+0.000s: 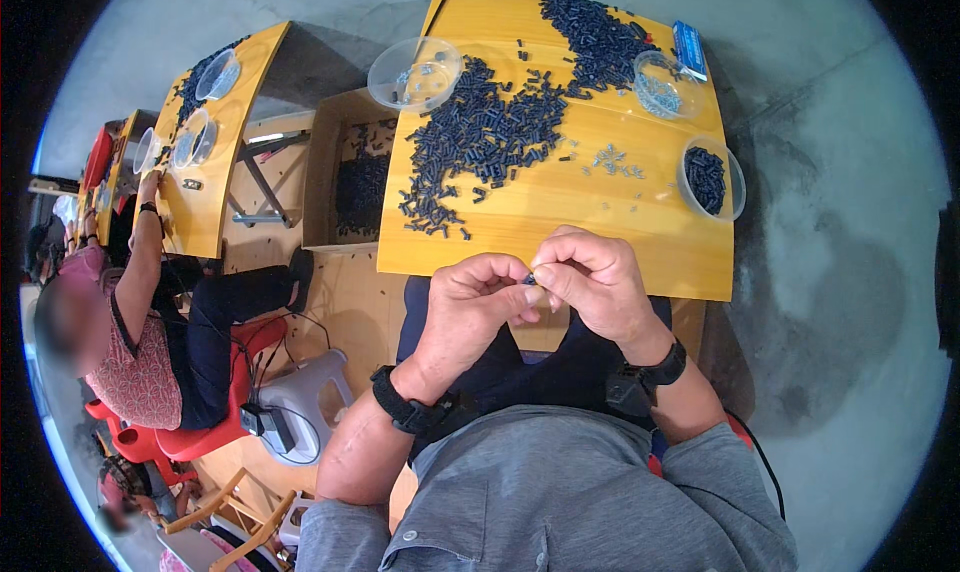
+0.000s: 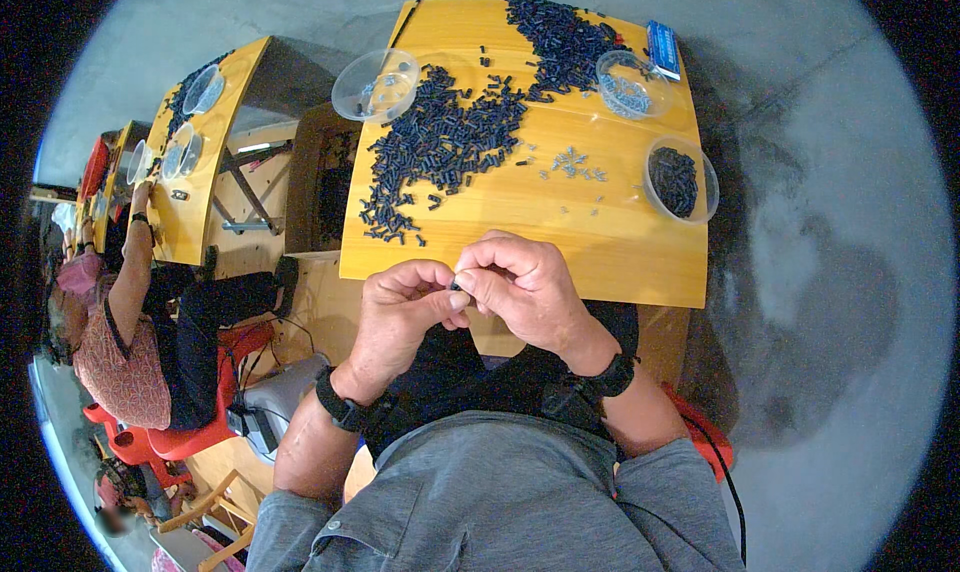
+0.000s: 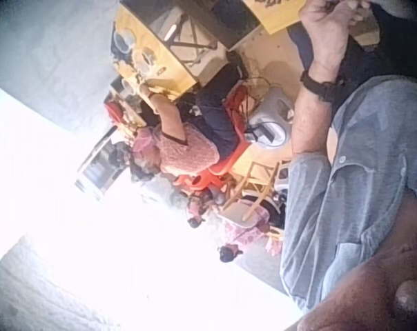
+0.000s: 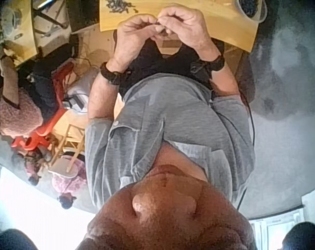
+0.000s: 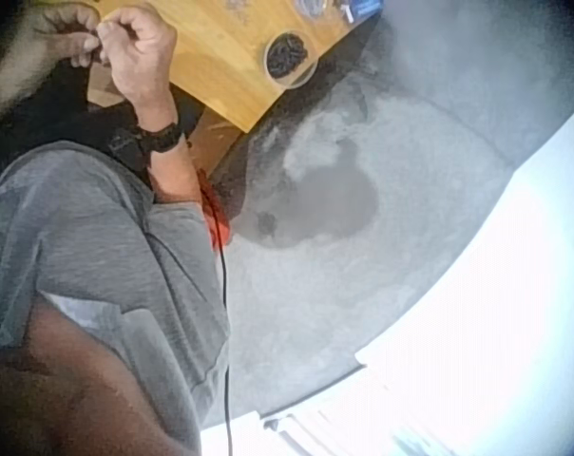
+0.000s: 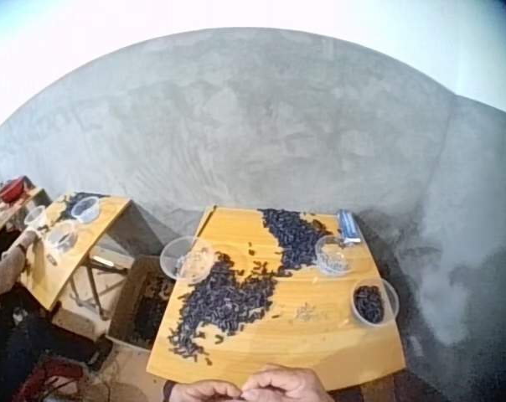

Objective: Sort and assemble small plastic and metal components at a workbench.

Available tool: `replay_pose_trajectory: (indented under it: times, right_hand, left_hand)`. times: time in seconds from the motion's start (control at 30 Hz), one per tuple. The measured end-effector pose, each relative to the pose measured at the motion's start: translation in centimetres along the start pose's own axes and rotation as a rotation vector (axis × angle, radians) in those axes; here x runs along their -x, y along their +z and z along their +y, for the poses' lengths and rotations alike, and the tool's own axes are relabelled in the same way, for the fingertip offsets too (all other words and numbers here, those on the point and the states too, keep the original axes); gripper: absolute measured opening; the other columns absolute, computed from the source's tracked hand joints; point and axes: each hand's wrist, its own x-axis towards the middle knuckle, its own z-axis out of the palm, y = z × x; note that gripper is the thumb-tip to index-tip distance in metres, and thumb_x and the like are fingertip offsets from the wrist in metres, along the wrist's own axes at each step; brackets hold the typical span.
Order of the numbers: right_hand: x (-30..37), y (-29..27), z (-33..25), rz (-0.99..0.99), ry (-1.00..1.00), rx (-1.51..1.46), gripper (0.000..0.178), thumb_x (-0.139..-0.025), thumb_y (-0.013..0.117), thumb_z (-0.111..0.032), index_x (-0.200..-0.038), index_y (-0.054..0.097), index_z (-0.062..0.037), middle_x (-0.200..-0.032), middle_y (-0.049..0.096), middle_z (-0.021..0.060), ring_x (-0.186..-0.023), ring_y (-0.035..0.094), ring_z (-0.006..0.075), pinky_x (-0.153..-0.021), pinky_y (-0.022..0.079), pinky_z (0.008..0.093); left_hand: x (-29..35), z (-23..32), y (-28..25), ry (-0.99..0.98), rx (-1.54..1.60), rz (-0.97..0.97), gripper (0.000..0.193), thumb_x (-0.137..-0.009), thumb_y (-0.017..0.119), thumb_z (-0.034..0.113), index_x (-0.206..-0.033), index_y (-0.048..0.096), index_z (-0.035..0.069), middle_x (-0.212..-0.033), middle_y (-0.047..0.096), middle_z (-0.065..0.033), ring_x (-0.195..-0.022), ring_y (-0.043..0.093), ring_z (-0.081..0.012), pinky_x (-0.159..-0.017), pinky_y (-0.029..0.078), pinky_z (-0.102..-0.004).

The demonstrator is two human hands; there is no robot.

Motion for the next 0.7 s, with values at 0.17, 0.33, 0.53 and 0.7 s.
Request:
replay_pose_trajectory:
  times: [0.17,0.33,0.53,0.7]
  right_hand:
    - [0.0,-0.3,0.1,-0.003,0.023,0.032,0.006,-0.089,0.058,-0.004,-0.086,0.06,0.0008,-0.075,0.056,0.0017,-0.061,0.056,0.0061,-0.053,0.045,0.0204]
    - [-0.2,-0.6,-0.2,-0.043,0.047,0.064,0.005,-0.088,0.057,-0.003,-0.085,0.059,0.0008,-0.074,0.058,0.0022,-0.061,0.057,0.0066,-0.054,0.046,0.0204]
    - [-0.4,-0.4,-0.5,-0.067,0.088,0.162,0.004,-0.085,0.057,-0.001,-0.082,0.059,0.0008,-0.07,0.058,0.0059,-0.06,0.058,0.0124,-0.054,0.046,0.0258]
    - [-1.0,-0.7,-0.3,-0.162,-0.105,0.448,0.004,-0.085,0.054,0.003,-0.085,0.058,0.0019,-0.075,0.056,0.0052,-0.062,0.057,0.0109,-0.056,0.045,0.0238]
  left_hand:
    - [-0.1,0.3,0.1,-0.016,-0.046,0.005,0.011,-0.084,0.064,0.0,-0.094,0.062,-0.002,-0.08,0.066,-0.0087,-0.067,0.065,-0.0135,-0.058,0.053,-0.0228]
    - [-0.1,0.6,-0.1,-0.062,-0.042,-0.006,0.011,-0.086,0.061,-0.001,-0.096,0.063,-0.003,-0.082,0.068,-0.0097,-0.071,0.064,-0.0111,-0.063,0.053,-0.0229]
    - [-0.3,0.4,-0.4,-0.1,-0.124,-0.032,0.011,-0.087,0.061,0.004,-0.096,0.065,-0.002,-0.083,0.068,-0.0086,-0.072,0.066,-0.0132,-0.063,0.054,-0.0229]
    - [-0.5,1.0,-0.7,-0.175,-0.229,-0.057,0.012,-0.087,0.06,0.004,-0.096,0.066,-0.002,-0.083,0.068,-0.008,-0.073,0.065,-0.0123,-0.065,0.053,-0.0222]
